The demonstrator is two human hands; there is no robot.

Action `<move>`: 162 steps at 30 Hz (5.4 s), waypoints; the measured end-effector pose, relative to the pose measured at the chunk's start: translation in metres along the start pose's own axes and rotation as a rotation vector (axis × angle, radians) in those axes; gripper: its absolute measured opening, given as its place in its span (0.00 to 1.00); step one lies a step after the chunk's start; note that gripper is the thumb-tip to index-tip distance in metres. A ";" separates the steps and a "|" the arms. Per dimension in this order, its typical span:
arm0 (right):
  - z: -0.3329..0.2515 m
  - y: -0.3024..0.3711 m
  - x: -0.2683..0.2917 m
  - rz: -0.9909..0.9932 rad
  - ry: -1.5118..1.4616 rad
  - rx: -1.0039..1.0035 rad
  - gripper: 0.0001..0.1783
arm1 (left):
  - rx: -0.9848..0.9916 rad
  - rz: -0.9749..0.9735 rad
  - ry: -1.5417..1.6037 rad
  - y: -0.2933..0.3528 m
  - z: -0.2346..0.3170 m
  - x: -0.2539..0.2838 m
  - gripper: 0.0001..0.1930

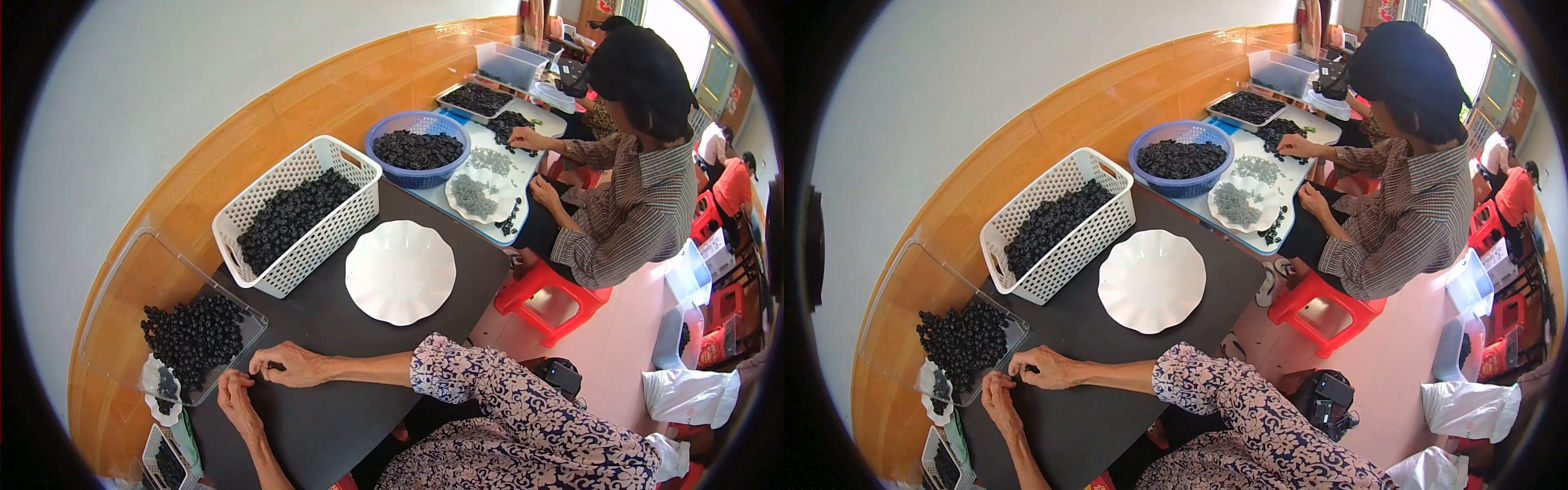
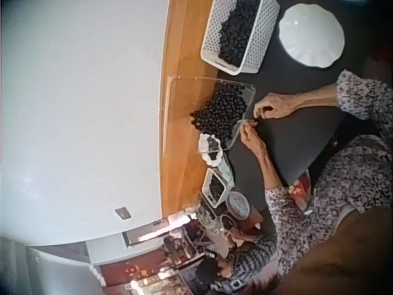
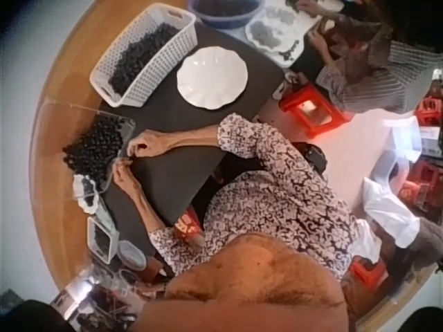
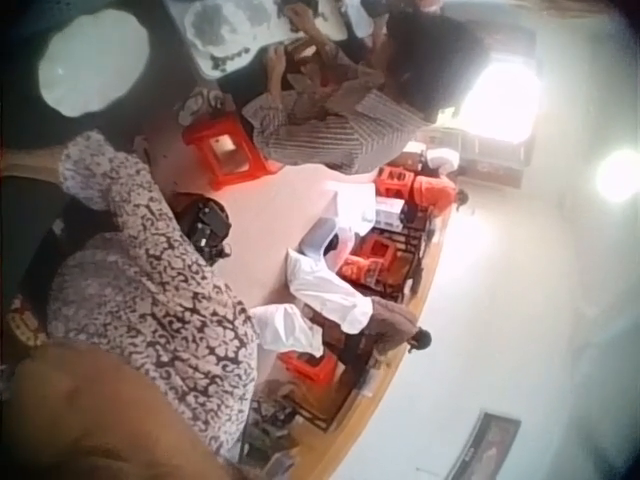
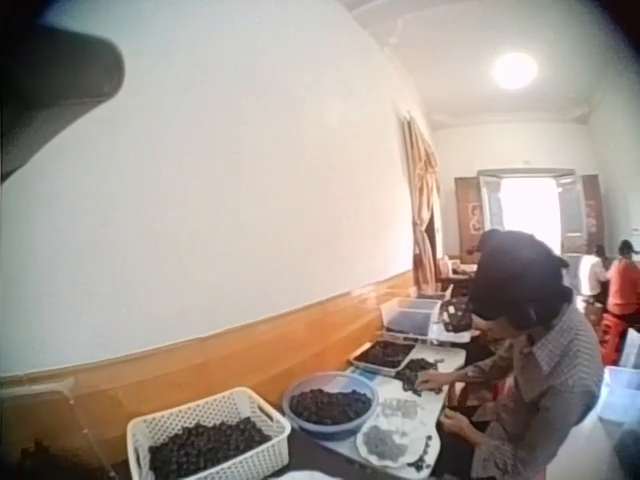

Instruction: The person sorts small rubber or plastic parts by hand, taking them from a large pile and placing them into a plastic container.

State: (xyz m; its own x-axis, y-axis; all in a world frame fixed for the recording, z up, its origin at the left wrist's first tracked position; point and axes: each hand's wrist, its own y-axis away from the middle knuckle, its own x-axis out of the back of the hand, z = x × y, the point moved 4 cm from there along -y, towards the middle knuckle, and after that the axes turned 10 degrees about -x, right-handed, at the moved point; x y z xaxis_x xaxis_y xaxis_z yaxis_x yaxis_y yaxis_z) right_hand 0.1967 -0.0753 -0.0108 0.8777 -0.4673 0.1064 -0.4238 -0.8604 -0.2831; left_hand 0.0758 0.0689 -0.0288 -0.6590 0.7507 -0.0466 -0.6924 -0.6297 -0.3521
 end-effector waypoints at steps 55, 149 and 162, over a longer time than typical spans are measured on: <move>-0.005 0.010 -0.011 0.029 0.089 0.018 0.06 | -0.013 -0.039 -0.164 -0.001 0.003 -0.004 0.09; -0.012 0.010 -0.008 -0.043 0.650 0.244 0.09 | -0.581 -0.420 -1.054 -0.083 0.007 -0.074 0.08; -0.022 0.007 0.000 0.158 0.563 0.356 0.17 | -0.595 -0.374 -1.004 -0.030 0.034 -0.051 0.13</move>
State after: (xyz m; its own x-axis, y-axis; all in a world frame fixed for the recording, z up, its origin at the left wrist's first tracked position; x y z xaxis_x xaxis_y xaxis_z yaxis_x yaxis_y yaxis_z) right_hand 0.1891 -0.0857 0.0079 0.5205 -0.6990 0.4904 -0.3533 -0.6991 -0.6216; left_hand 0.1199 0.0431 0.0159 -0.5646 0.2130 0.7974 -0.8187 -0.0216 -0.5738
